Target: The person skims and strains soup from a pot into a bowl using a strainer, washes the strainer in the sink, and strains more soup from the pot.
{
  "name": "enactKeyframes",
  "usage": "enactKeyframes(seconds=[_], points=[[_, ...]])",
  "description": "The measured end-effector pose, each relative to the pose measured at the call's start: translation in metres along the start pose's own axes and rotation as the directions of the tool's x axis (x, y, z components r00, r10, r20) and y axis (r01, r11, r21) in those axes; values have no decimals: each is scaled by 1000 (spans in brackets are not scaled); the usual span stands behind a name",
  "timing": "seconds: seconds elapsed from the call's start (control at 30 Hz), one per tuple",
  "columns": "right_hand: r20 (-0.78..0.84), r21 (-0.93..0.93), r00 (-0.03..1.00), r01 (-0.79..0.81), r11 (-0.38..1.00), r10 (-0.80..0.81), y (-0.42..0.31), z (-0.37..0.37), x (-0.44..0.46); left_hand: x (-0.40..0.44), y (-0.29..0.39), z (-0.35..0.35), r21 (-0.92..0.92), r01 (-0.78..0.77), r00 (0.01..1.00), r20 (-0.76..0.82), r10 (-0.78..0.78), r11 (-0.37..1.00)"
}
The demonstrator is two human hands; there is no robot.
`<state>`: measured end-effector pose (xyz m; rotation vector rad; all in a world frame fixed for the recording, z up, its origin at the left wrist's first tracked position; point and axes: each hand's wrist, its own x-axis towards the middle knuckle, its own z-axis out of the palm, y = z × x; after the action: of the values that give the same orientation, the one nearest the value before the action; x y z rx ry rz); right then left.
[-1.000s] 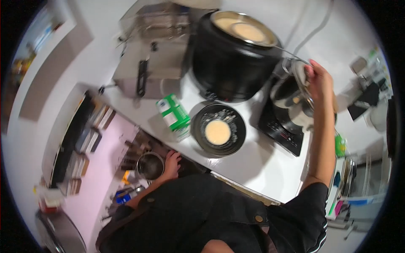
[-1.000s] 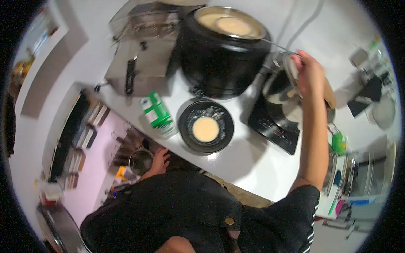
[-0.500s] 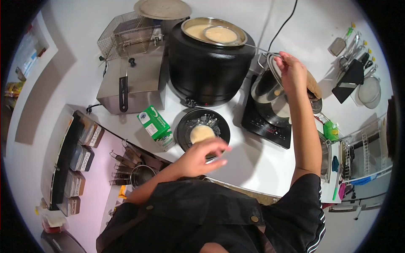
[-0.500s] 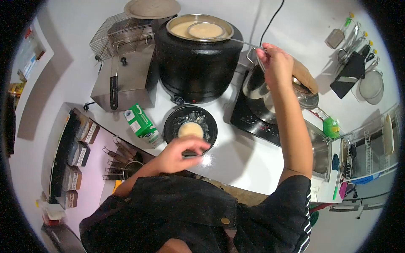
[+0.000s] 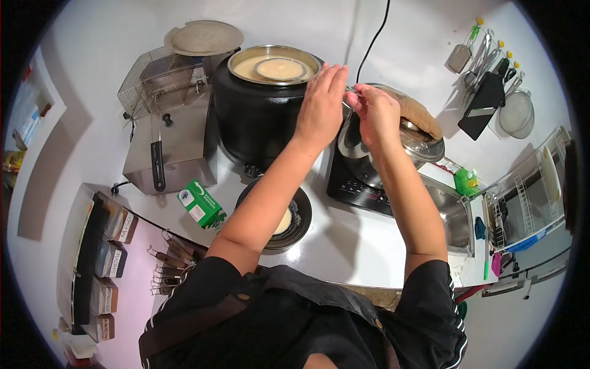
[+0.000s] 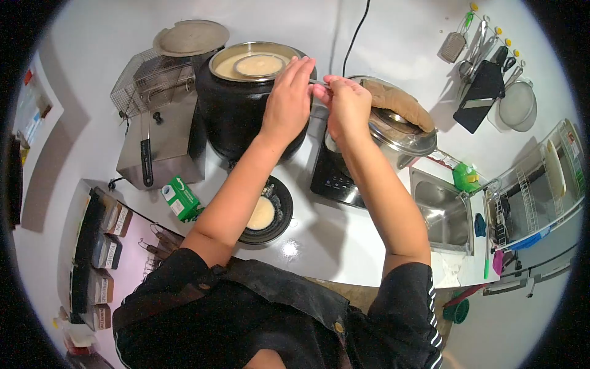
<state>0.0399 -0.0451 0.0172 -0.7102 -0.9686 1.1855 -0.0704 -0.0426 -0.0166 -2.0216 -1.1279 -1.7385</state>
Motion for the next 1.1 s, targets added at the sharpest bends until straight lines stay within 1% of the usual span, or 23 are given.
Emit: enactKeyframes(seconds=[0.07, 0.13, 0.2, 0.33, 0.4, 0.53, 0.6, 0.67, 0.73, 0.8, 0.87, 0.93, 1.0, 1.03, 1.07, 1.1], points=[[-8, 20, 1000, 8, 1000, -8, 1, 3, -3, 1, -5, 1, -29, -22, 1000, 21, 22, 999], [4, 17, 1000, 19, 1000, -19, 1, 6, -7, -1, -6, 5, -43, -31, 1000, 0, 31, 999], [4, 39, 999, 42, 998, -42, 4, 9, -9, -4, -7, 6, -104, -17, 1000, 13, 19, 994], [14, 19, 999, 36, 999, -36, 6, 9, -13, -6, -8, 6, -142, 5, 1000, -16, -7, 990], [35, 6, 999, 40, 999, -40, 6, 10, -16, -5, -10, 3, -135, -51, 998, -48, 45, 990], [32, -5, 998, 49, 999, -49, 8, 11, -18, -4, -12, 2, -123, -64, 997, -61, 57, 990], [64, -17, 996, 69, 998, -67, 8, 11, -20, -4, -13, 2, -56, -111, 990, -93, 105, 992], [69, -30, 995, 74, 997, -72, 6, 11, -23, -4, -14, 2, -67, -128, 989, -83, 122, 990], [76, -63, 995, 69, 996, -64, 5, 12, -25, -5, -13, 0, -32, -169, 981, -107, 165, 985], [74, -61, 995, 75, 995, -71, 8, 12, -25, -6, -15, -1, -43, -169, 981, -100, 164, 985], [120, -68, 989, 90, 994, -81, 10, 8, -24, -8, -16, 1, -25, -178, 979, -109, 174, 984], [148, -151, 984, 121, 981, -99, 11, 4, -25, -10, -21, 4, 26, -192, 974, -116, 194, 981], [162, -259, 978, 169, 951, -130, 10, -2, -27, -11, -19, 2, -3, -180, 980, -91, 179, 984], [153, -355, 977, 194, 915, -148, 5, -7, -32, -13, -23, 4, 9, -183, 979, -88, 183, 983], [149, -377, 975, 209, 902, -164, 0, -13, -37, -15, -26, 5, 28, -184, 979, -85, 185, 983], [160, -500, 952, 305, 810, -259, -13, -26, -38, -14, -22, 2, 23, -188, 977, -100, 190, 982]])
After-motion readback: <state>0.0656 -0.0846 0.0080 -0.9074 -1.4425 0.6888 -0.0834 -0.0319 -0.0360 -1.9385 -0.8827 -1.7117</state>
